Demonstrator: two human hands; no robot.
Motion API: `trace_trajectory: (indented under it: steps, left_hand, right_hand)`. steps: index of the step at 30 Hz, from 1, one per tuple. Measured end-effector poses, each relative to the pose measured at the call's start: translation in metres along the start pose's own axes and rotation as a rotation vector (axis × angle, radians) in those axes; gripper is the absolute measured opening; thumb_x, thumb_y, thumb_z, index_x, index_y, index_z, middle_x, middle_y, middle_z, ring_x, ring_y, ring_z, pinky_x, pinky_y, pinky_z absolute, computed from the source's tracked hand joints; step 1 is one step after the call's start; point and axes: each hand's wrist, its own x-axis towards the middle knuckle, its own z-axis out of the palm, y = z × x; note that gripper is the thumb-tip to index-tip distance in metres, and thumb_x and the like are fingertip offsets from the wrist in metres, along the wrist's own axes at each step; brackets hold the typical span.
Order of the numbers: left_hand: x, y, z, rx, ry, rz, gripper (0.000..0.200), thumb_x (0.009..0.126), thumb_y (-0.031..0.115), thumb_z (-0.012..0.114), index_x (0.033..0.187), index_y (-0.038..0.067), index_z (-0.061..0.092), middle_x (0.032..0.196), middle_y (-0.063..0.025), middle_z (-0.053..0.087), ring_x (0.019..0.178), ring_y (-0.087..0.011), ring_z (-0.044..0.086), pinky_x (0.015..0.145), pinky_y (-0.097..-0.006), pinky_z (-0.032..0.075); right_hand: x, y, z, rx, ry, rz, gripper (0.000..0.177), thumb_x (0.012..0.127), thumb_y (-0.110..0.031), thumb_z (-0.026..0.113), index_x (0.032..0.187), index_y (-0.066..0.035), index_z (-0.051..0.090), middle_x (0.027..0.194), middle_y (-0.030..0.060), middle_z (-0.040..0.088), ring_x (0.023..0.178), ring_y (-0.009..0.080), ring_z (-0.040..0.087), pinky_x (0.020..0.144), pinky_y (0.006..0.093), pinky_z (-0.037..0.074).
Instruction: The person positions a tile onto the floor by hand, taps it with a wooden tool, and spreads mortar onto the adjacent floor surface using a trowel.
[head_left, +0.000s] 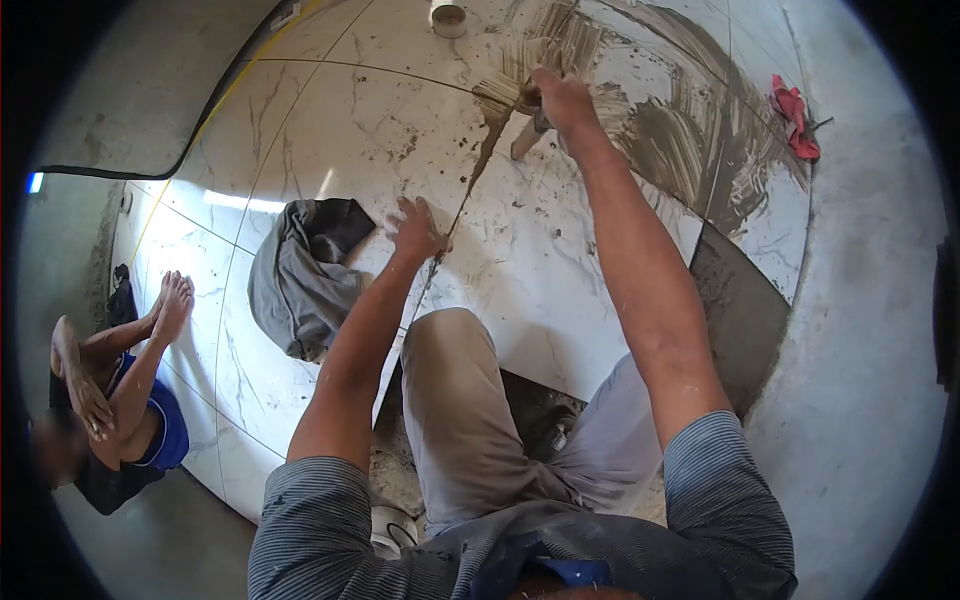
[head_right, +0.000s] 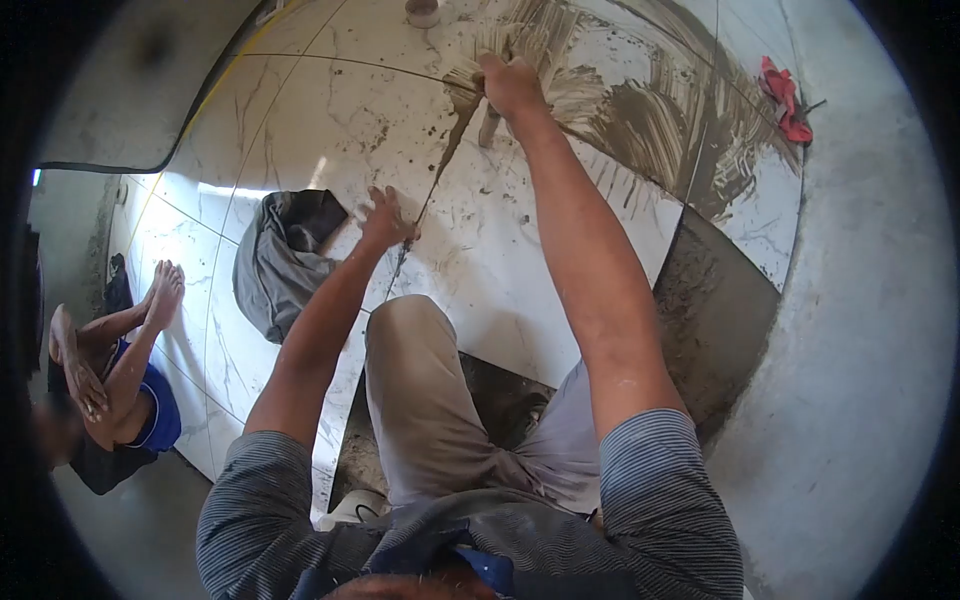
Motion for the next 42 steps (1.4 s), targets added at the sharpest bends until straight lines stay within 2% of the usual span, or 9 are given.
trace_trajectory:
  steps: [7, 16, 18, 26, 28, 33, 35, 39, 42]
  left_hand:
    - [0.011, 0.08, -0.023, -0.065, 0.087, -0.088, 0.105, 0.06, 0.042, 0.077, 0.138, 0.006, 0.018, 0.145, -0.024, 0.0, 0.128, -0.0529, 0.002, 0.094, -0.0709, 0.015]
    - [0.014, 0.088, -0.024, -0.044, 0.044, -0.2, 0.106, 0.064, 0.035, 0.077, 0.139, 0.006, 0.009, 0.144, -0.0257, -0.004, 0.125, -0.058, 0.001, 0.093, -0.0705, 0.018]
    - [0.019, 0.091, -0.027, -0.058, 0.056, -0.198, 0.106, 0.064, 0.034, 0.077, 0.139, 0.005, 0.008, 0.144, -0.026, -0.005, 0.125, -0.0583, 0.001, 0.093, -0.0704, 0.018]
    - [0.021, 0.093, -0.027, -0.076, 0.052, -0.223, 0.107, 0.062, 0.03, 0.079, 0.139, 0.005, 0.008, 0.143, -0.0264, -0.007, 0.125, -0.0577, 0.0, 0.095, -0.0696, 0.016]
    - [0.014, 0.096, -0.03, -0.076, 0.05, -0.212, 0.107, 0.063, 0.03, 0.079, 0.139, 0.005, 0.008, 0.143, -0.0265, -0.007, 0.125, -0.0576, 0.0, 0.095, -0.0694, 0.016]
    - [0.015, 0.09, -0.023, -0.029, 0.008, -0.234, 0.106, 0.064, 0.031, 0.078, 0.14, 0.006, 0.008, 0.143, -0.0265, -0.008, 0.125, -0.0578, 0.0, 0.095, -0.0689, 0.016]
    - [0.015, 0.096, -0.032, -0.064, 0.031, -0.213, 0.106, 0.064, 0.03, 0.078, 0.14, 0.007, 0.008, 0.143, -0.0262, -0.008, 0.126, -0.0572, -0.001, 0.096, -0.0685, 0.016]
    - [0.019, 0.093, -0.029, -0.053, 0.026, -0.242, 0.107, 0.063, 0.031, 0.078, 0.14, 0.008, 0.008, 0.144, -0.025, -0.009, 0.126, -0.0562, -0.001, 0.097, -0.0676, 0.016]
    - [0.019, 0.097, -0.029, -0.057, 0.039, -0.229, 0.106, 0.064, 0.032, 0.078, 0.14, 0.008, 0.008, 0.144, -0.0242, -0.008, 0.127, -0.0554, -0.001, 0.097, -0.067, 0.016]
  right_hand:
    - [0.021, 0.025, 0.012, -0.094, 0.058, -0.035, 0.035, 0.08, -0.026, 0.056, 0.094, 0.006, 0.051, 0.073, 0.0084, 0.056, 0.064, 0.0168, 0.055, 0.059, 0.0295, 0.045]
    - [0.023, -0.029, -0.007, 0.214, 0.023, -0.108, 0.031, 0.081, -0.03, 0.06, 0.078, 0.0, 0.053, 0.065, 0.0077, 0.053, 0.055, 0.0166, 0.054, 0.048, 0.0309, 0.044]
    - [0.036, -0.004, -0.007, 0.048, 0.142, 0.062, 0.028, 0.082, -0.027, 0.059, 0.075, -0.001, 0.052, 0.064, 0.0078, 0.053, 0.055, 0.0163, 0.054, 0.047, 0.0315, 0.044]
    - [0.034, -0.003, -0.016, 0.192, 0.081, 0.018, 0.026, 0.082, -0.027, 0.058, 0.078, -0.002, 0.053, 0.067, 0.0062, 0.053, 0.056, 0.0151, 0.052, 0.051, 0.0311, 0.043]
    - [0.043, 0.019, -0.012, -0.038, 0.115, 0.033, 0.025, 0.082, -0.027, 0.058, 0.077, -0.002, 0.053, 0.067, 0.0062, 0.053, 0.057, 0.0148, 0.053, 0.051, 0.0311, 0.043]
    - [0.012, 0.0, -0.026, 0.279, 0.098, -0.016, 0.025, 0.081, -0.027, 0.059, 0.081, -0.002, 0.055, 0.067, 0.0054, 0.053, 0.058, 0.0143, 0.053, 0.052, 0.0303, 0.043]
    - [0.015, 0.002, -0.025, -0.16, 0.175, -0.003, 0.023, 0.081, -0.026, 0.058, 0.08, -0.003, 0.055, 0.067, 0.0059, 0.055, 0.058, 0.0148, 0.054, 0.053, 0.0292, 0.043]
    - [0.016, 0.007, -0.043, 0.162, 0.077, -0.002, 0.023, 0.082, -0.026, 0.057, 0.079, -0.004, 0.055, 0.069, 0.0068, 0.056, 0.058, 0.0151, 0.054, 0.054, 0.0279, 0.044]
    - [0.007, 0.007, -0.052, -0.192, 0.254, 0.041, 0.029, 0.081, -0.028, 0.059, 0.069, -0.002, 0.055, 0.064, 0.0028, 0.052, 0.052, 0.0102, 0.045, 0.048, 0.0275, 0.038]
